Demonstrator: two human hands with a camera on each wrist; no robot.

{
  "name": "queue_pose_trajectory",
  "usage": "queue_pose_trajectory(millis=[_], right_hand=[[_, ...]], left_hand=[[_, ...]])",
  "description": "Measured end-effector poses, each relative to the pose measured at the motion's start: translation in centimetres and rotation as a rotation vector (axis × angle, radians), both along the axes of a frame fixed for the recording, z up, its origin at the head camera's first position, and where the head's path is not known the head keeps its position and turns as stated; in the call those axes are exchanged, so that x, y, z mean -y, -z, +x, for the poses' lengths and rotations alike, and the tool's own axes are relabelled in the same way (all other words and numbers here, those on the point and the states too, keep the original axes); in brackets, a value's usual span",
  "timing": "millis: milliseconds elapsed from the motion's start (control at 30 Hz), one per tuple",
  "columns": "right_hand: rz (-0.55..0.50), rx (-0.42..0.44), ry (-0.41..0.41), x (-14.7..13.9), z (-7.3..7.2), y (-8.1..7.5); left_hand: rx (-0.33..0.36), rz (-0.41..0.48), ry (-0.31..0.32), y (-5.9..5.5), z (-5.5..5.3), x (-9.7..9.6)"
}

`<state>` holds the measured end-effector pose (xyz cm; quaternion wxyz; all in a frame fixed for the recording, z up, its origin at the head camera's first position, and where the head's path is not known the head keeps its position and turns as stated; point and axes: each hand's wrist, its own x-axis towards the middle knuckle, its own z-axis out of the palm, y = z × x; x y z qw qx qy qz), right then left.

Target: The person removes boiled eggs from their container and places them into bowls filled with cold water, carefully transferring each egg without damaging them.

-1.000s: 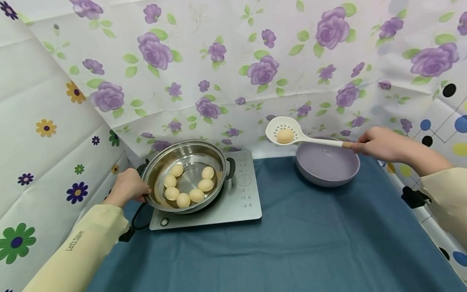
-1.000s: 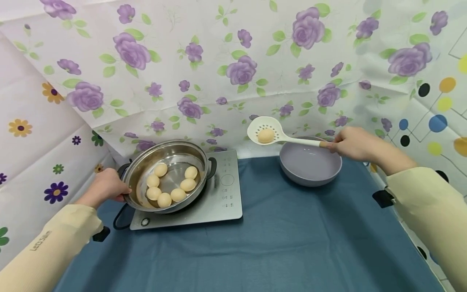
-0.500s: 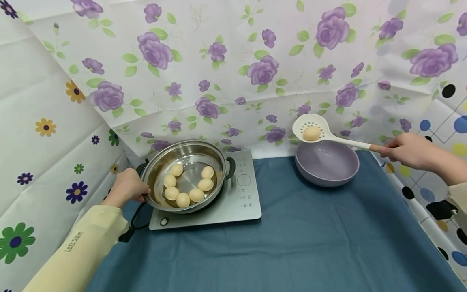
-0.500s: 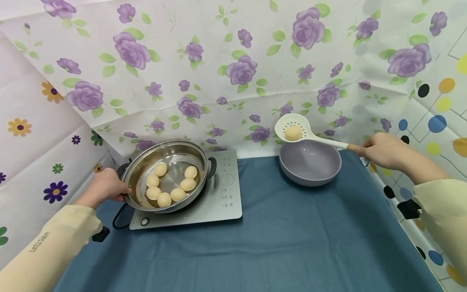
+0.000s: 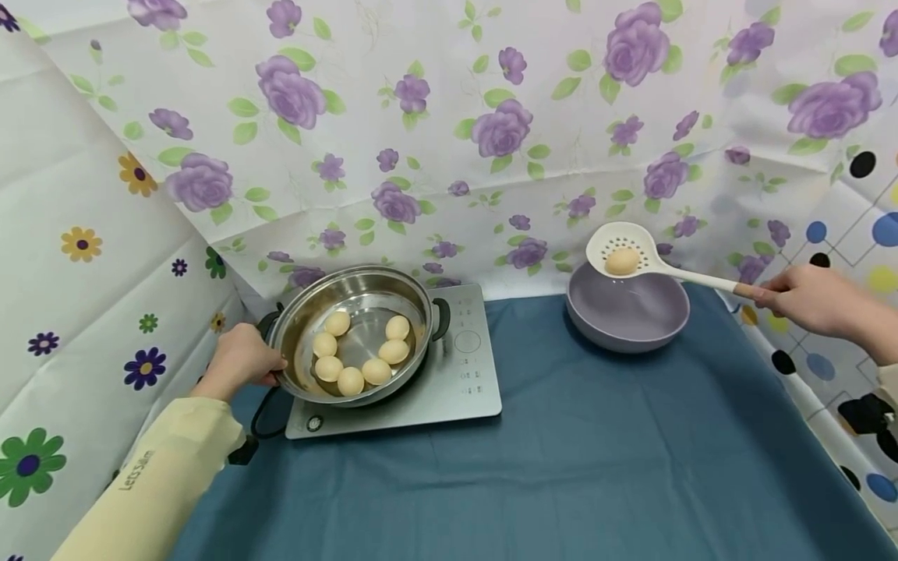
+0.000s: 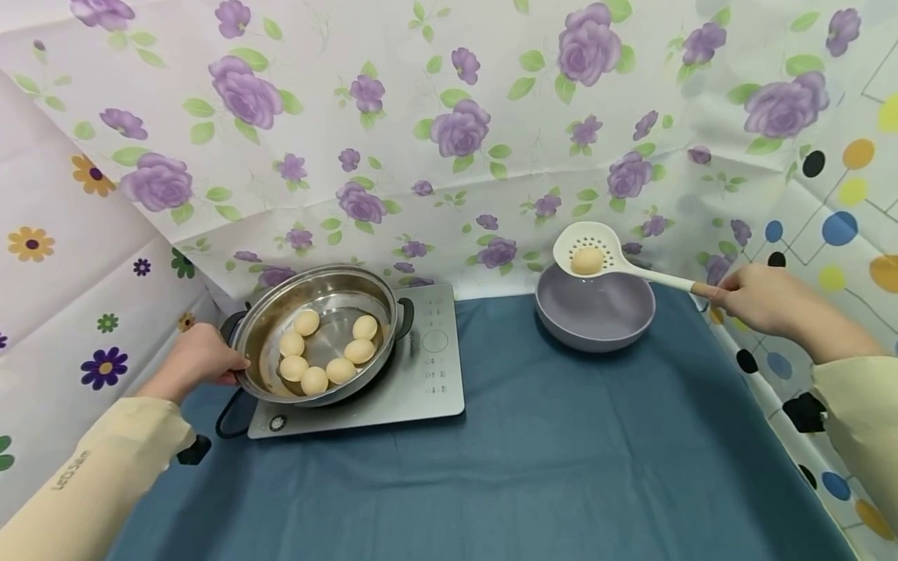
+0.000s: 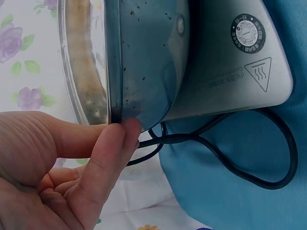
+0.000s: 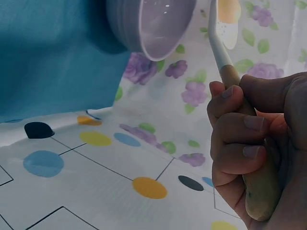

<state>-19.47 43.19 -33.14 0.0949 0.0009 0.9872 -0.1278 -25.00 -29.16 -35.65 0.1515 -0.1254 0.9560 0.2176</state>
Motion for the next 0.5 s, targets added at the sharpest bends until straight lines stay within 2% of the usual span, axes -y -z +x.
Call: queue_pose_trajectory(millis=[500], right_hand=[[0.030,-0.042,0.016,-0.8,0.1,1.8]], left_hand=[[-0.009,0.011,-0.020,-0.1,0.0,0.0]])
